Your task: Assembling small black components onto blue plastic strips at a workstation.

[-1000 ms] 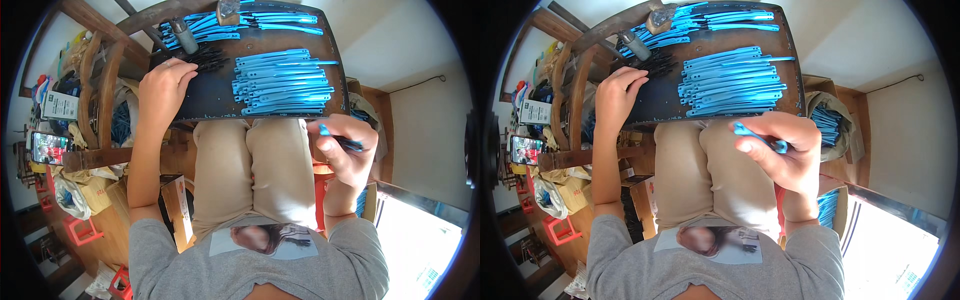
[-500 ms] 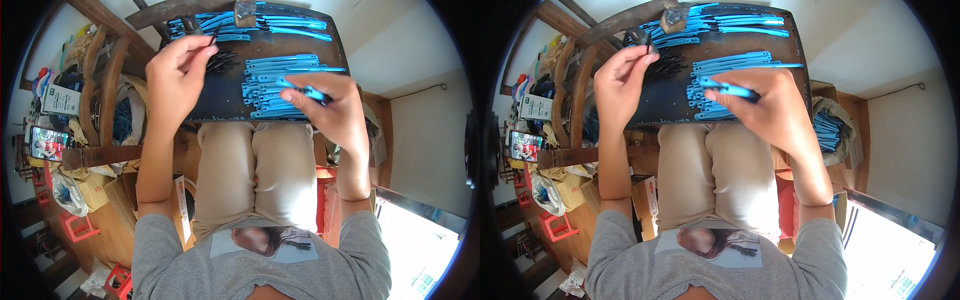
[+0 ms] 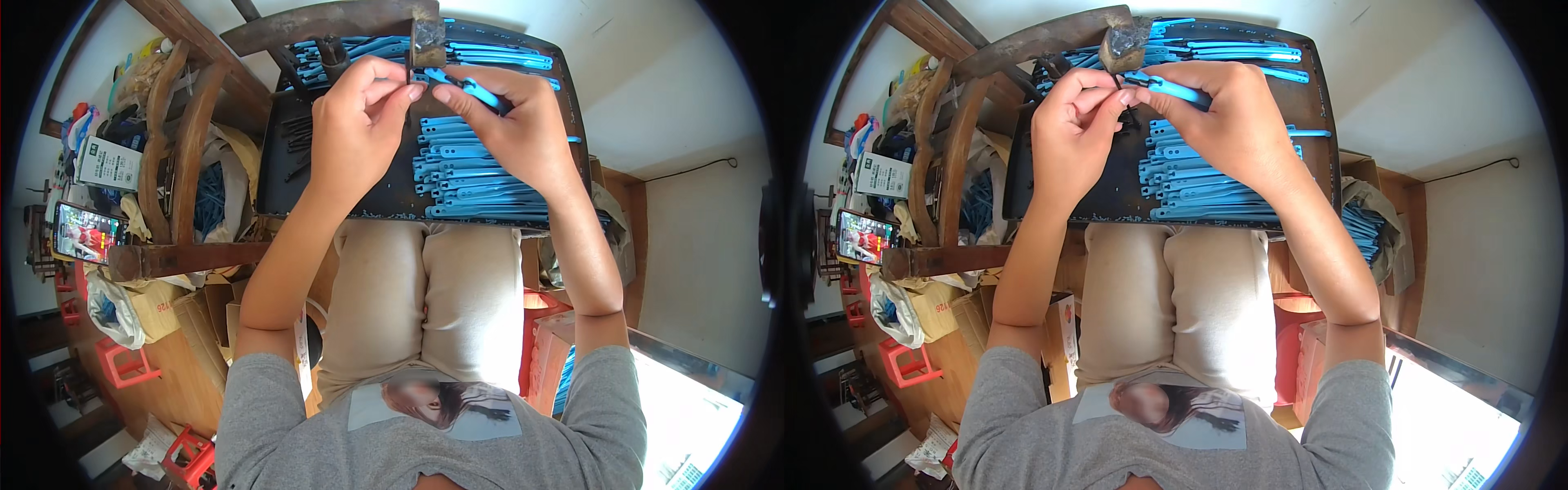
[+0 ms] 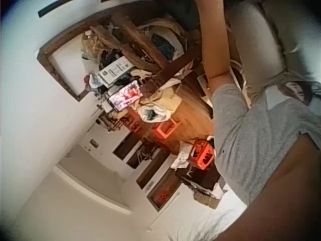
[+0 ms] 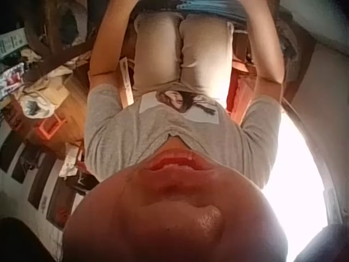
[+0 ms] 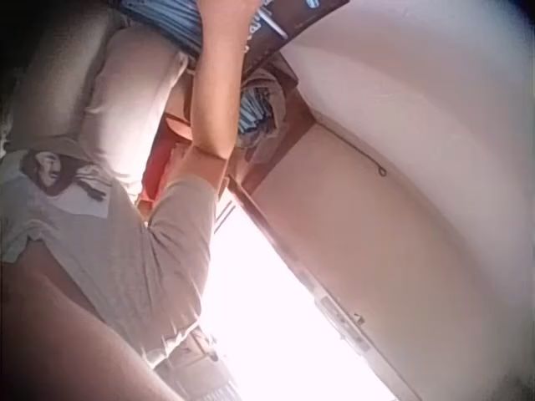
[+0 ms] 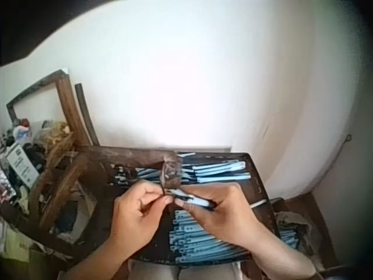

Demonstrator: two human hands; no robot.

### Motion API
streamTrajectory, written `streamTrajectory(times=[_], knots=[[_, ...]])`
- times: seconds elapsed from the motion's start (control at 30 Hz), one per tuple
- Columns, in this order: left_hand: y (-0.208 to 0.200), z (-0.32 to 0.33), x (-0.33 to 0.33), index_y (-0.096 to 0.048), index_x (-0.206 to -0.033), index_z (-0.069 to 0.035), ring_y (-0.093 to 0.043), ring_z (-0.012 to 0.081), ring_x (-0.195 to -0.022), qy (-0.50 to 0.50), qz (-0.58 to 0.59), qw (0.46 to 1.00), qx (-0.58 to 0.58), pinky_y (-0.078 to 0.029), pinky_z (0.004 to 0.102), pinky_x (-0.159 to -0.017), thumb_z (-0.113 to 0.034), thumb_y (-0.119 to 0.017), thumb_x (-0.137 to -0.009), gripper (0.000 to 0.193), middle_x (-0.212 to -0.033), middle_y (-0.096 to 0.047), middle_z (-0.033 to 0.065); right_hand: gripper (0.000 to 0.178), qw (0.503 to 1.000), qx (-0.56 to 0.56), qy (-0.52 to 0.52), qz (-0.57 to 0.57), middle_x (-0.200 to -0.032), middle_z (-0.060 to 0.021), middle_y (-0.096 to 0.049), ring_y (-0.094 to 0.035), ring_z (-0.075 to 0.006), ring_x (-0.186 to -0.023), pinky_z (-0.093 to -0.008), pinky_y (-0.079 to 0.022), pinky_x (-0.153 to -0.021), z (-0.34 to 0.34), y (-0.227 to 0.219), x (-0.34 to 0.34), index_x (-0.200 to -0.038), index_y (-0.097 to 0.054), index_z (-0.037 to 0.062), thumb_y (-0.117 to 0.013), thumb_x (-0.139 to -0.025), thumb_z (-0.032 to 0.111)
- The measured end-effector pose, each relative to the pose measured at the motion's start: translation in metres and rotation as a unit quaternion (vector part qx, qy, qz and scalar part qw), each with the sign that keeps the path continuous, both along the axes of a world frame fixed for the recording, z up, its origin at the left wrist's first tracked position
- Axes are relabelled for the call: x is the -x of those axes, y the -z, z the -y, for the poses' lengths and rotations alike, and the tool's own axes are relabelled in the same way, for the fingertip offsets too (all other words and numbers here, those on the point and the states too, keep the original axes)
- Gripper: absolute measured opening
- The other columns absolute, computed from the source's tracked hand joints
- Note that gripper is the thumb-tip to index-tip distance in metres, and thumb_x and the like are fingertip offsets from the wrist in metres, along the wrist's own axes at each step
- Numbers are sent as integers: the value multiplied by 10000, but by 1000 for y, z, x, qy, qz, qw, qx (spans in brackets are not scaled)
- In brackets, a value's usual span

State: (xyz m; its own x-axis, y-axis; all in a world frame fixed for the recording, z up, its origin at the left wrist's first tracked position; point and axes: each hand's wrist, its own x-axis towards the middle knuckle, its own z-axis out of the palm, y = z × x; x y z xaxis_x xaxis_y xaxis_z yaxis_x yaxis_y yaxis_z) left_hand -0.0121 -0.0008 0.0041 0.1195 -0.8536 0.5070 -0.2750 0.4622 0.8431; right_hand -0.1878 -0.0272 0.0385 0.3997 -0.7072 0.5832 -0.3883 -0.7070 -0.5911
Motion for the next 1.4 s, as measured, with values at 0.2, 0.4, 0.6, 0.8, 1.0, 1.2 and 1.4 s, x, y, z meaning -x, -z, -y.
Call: streamTrajectory(times=[0.2,0.4,0.6,0.8,1.0,1.2,1.4], knots=[[2,3,-1,-590,-922,7,-709,139,-784,11,1,1000,13,-528,238,-643,3,-656,-855,94,-830,-724,121,256,999,-30,-31,17,-720,-27,-655,-492,-39,-637,-206,-420,-567,4,2,-5,-996,-696,-6,-723,-868,214],[7,5,-1,-611,-908,-10,-694,236,-664,-12,5,999,46,-500,283,-555,-30,-705,-802,143,-755,-666,159,187,999,-25,-30,-2,-612,71,-488,-373,-22,-571,-213,-316,-493,7,2,-9,-998,-712,28,-695,-896,183],[5,4,-5,-599,-896,38,-713,156,-815,10,4,999,44,-529,244,-662,29,-660,-836,86,-827,-711,128,207,997,-70,-31,-9,-672,89,-535,-370,-10,-601,-185,-297,-517,8,1,-11,-1040,-716,30,-705,-887,169],[5,0,-9,-615,-877,41,-710,153,-805,13,-2,999,51,-538,246,-669,33,-670,-834,70,-817,-712,128,213,996,-85,2,-38,-770,9,-668,-503,-31,-706,-190,-415,-641,2,-2,-11,-1021,-712,8,-707,-883,170],[4,-14,-3,-674,-851,-20,-680,224,-634,-5,1,995,95,-501,286,-549,-69,-732,-789,98,-728,-665,130,194,997,-59,-6,48,-912,-73,-713,-602,-77,-779,-226,-498,-740,-17,-1,-15,-1006,-698,-45,-717,-856,77],[5,-36,6,-701,-853,-94,-666,263,-714,53,176,976,115,-512,347,-603,-148,-747,-757,120,-837,-687,90,107,994,-40,-14,106,-792,-32,-687,-567,-47,-713,-195,-454,-638,-29,-5,-9,-927,-698,-17,-689,-884,81],[2,-49,-21,-717,-896,-92,-682,225,-774,1,252,958,135,-544,300,-655,-100,-729,-774,123,-939,-710,45,119,991,123,55,6,-908,-135,-607,-597,-241,-759,-306,-482,-655,-14,-13,41,-884,-637,-19,-709,-813,44]])
